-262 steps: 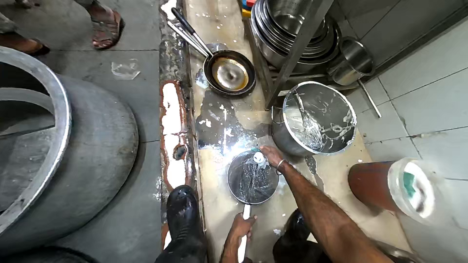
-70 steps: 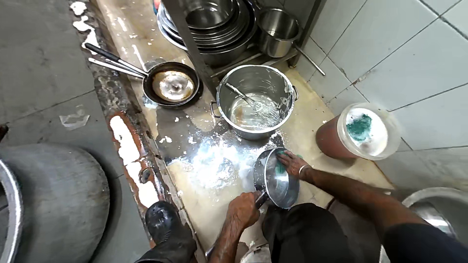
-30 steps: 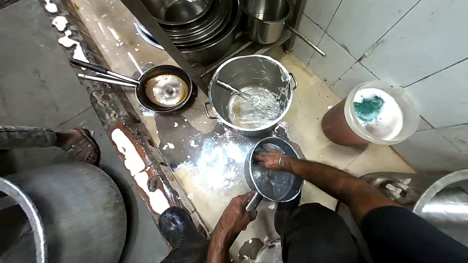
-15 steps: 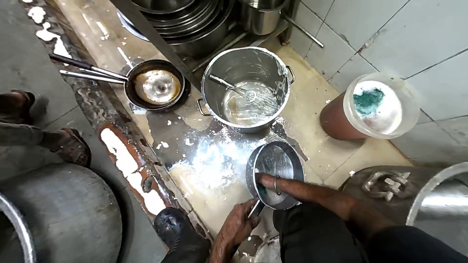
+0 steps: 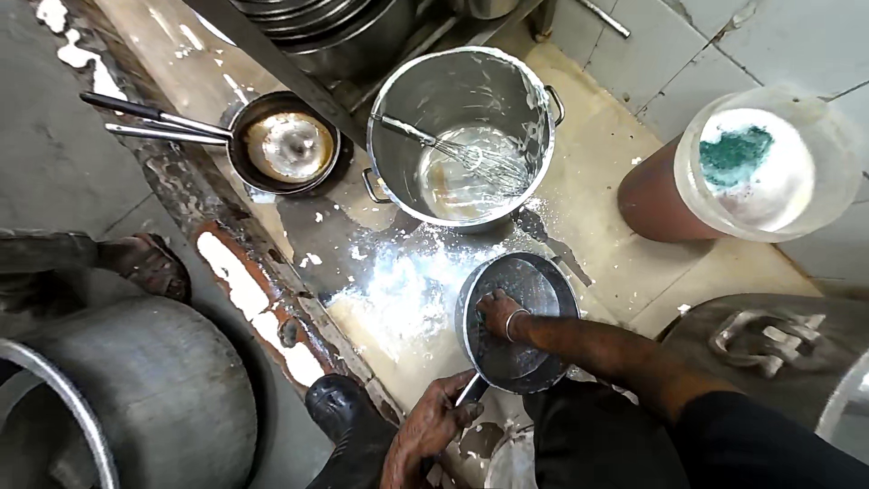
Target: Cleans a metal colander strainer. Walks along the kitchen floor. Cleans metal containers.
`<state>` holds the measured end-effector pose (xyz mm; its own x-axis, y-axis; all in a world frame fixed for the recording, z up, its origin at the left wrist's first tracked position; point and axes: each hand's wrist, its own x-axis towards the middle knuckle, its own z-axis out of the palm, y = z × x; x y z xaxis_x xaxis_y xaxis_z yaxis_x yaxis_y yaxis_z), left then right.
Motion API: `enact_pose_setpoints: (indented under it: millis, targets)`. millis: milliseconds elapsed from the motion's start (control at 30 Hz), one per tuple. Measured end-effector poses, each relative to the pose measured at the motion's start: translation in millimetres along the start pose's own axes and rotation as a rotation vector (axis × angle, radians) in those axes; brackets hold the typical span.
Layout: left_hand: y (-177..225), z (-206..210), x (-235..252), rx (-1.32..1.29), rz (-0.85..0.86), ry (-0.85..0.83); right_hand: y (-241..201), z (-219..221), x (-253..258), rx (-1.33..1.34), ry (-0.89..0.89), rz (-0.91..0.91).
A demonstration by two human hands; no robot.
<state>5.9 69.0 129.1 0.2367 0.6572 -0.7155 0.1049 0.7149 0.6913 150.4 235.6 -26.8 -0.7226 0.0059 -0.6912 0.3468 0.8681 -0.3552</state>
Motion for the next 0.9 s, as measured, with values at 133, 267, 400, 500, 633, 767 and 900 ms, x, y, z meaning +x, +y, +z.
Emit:
enact_pose_setpoints:
  millis: [133,267,400,500,633,767,900]
  targets:
    - [-8,-2,-5,-0.047,0.012,0.02,-17,-7,2,0.332,0.002,0.211]
    - [-5,6,-4,-0.092,0.027,0.007,-6,-27,-4,1.066,-0.016,0.444]
    - [-10,5,1,-0.196,0.045,-0.01,-16,-34,-27,1.466,0.158,0.472]
    - [-1,7,3,-0.224,0.023,-0.004,-22,-42,-26,1.503,0.3,0.483]
    - [3,11,6,-0.258,0.025,-0.006,5,-57,-32,1.538,0.675,0.662]
    - [7,14,9,-0.216,0.022,-0.023,7,-54,-30,1.408,0.691,0.695]
    - [10,14,11,-0.176,0.005,-0.025,-21,-45,-24,1.32,0.488,0.291]
